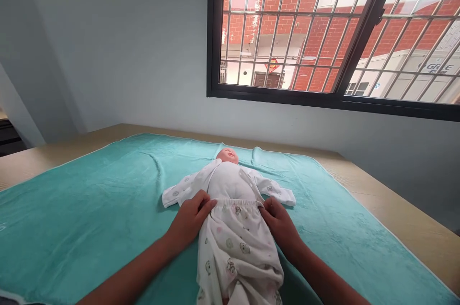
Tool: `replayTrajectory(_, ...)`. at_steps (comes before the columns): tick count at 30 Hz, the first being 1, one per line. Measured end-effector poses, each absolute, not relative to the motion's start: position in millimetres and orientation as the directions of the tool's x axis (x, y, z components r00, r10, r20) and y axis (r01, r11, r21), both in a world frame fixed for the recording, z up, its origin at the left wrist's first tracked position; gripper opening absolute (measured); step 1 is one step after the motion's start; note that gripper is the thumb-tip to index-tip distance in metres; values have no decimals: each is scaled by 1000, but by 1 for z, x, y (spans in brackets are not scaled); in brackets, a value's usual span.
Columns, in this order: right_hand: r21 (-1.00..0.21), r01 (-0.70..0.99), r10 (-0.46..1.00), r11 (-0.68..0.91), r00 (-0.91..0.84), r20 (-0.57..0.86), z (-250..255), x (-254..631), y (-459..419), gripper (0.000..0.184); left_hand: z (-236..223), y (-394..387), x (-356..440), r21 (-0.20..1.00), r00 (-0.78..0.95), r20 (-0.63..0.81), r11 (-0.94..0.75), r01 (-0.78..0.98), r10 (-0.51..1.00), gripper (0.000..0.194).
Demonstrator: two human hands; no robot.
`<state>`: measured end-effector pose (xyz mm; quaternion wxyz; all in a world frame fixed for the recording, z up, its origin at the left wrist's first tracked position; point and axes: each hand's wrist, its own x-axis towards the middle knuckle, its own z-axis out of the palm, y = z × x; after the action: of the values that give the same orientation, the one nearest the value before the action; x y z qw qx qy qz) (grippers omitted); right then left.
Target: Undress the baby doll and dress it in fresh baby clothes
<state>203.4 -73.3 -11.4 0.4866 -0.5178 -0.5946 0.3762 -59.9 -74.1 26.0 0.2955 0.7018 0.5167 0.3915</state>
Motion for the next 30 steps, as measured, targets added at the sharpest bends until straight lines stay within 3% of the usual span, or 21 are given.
replayTrajectory(3, -968, 215, 991, 127, -77, 113, -12, 196, -67, 24, 39, -72, -57, 756, 214, 282, -353, 550, 935, 37)
replayTrajectory(6, -908, 342, 963, 241, -203, 179, -2, 194, -71, 7, 52, -73, -50, 653, 249, 313, -399, 644, 916, 35)
replayTrajectory(9, -807, 452, 921, 380, -267, 284, 15, 197, -72, 14, 60, -66, -41, 498, 267, 368, -431, 753, 891, 32)
replayTrajectory(13, -790, 465, 913, 400, -276, 300, 32, 200, -65, 11, 58, -53, -30, 387, 292, 374, -434, 814, 880, 29)
replayTrajectory(15, -765, 479, 896, 430, -334, 293, 33, 198, -61, 15, 55, -52, -30, 443, 293, 329, -421, 792, 898, 29)
replayTrajectory(17, -733, 492, 873, 470, -380, 304, 32, 195, -58, 16, 53, -56, -39, 582, 291, 264, -392, 713, 920, 31)
replayTrajectory(21, -750, 444, 866, 491, -343, 364, 26, 193, -50, 13, 56, -77, -71, 800, 366, 81, -279, 531, 927, 26)
replayTrajectory(26, -801, 455, 920, 390, -154, 360, 16, 199, -26, 15, 61, -92, -95, 816, 527, -40, -277, 507, 849, 25)
replayTrajectory(30, -827, 458, 934, 326, -18, 358, 0, 201, -12, 27, 56, -79, -97, 751, 417, 30, -296, 591, 908, 11)
